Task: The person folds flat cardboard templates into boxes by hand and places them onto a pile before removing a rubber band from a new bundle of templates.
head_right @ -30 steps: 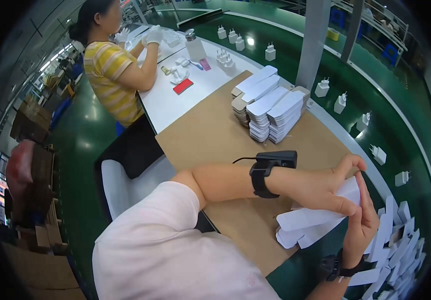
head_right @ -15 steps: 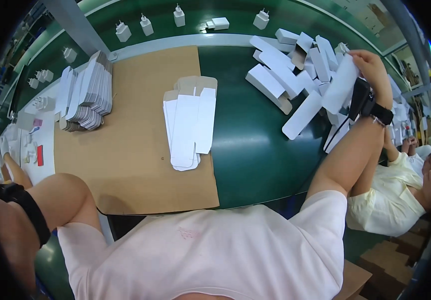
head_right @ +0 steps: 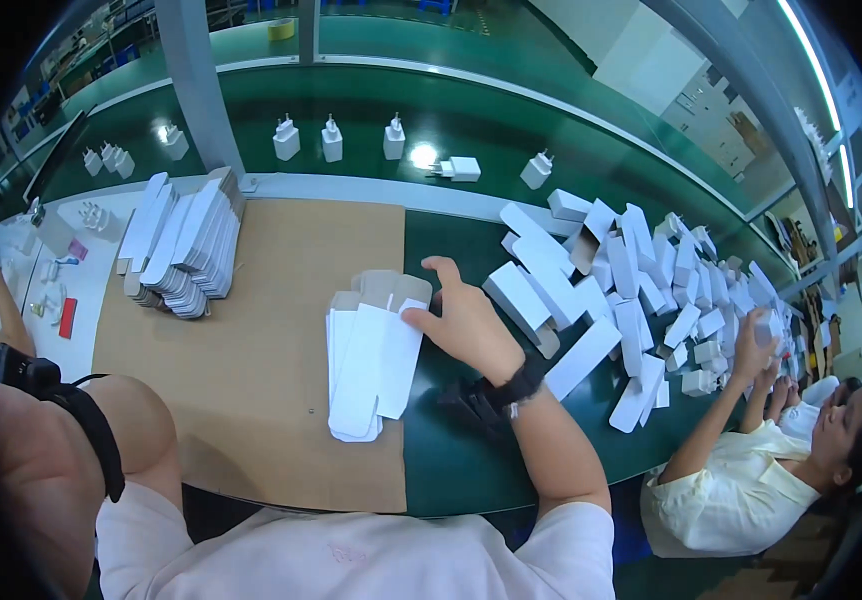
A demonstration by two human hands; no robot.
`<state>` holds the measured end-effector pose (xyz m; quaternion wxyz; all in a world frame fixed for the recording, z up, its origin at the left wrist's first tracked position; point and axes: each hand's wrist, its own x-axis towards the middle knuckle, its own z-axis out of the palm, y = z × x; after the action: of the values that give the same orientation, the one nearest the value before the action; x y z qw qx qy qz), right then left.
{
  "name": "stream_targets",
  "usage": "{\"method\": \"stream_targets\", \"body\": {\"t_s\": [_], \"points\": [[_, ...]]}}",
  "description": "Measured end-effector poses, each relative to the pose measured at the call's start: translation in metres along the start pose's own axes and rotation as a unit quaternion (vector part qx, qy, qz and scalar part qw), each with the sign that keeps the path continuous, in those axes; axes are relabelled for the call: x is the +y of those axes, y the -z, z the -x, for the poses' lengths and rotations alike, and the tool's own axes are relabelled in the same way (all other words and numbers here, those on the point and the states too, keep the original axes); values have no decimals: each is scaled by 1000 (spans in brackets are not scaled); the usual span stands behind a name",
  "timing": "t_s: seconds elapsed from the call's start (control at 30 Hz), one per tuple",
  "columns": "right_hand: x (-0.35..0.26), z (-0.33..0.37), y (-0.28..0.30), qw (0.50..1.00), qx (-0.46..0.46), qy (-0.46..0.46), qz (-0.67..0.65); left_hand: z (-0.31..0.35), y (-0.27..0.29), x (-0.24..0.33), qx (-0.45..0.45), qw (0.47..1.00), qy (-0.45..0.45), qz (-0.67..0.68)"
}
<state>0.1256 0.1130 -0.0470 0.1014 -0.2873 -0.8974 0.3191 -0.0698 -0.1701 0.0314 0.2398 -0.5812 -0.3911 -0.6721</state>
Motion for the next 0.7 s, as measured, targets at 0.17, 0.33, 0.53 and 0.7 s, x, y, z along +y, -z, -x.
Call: {"method": "stream_targets", "body": {"t_s": [0.17, 0.33, 0.53, 0.7], "points": [[12, -26, -6, 989, -20, -39, -140, -10, -19, -12, -80, 990, 111, -41], [14, -12, 35, 942, -11, -39, -333, -19, -94, -36, -179, 968, 172, -33], [-41, -6, 61, 900, 139, 158, -383, 20, -132, -57, -341, 776, 506, 160], [-35, -16, 28, 893, 269, 360, -2, 31, -140, -55, -314, 895, 305, -84]]}}
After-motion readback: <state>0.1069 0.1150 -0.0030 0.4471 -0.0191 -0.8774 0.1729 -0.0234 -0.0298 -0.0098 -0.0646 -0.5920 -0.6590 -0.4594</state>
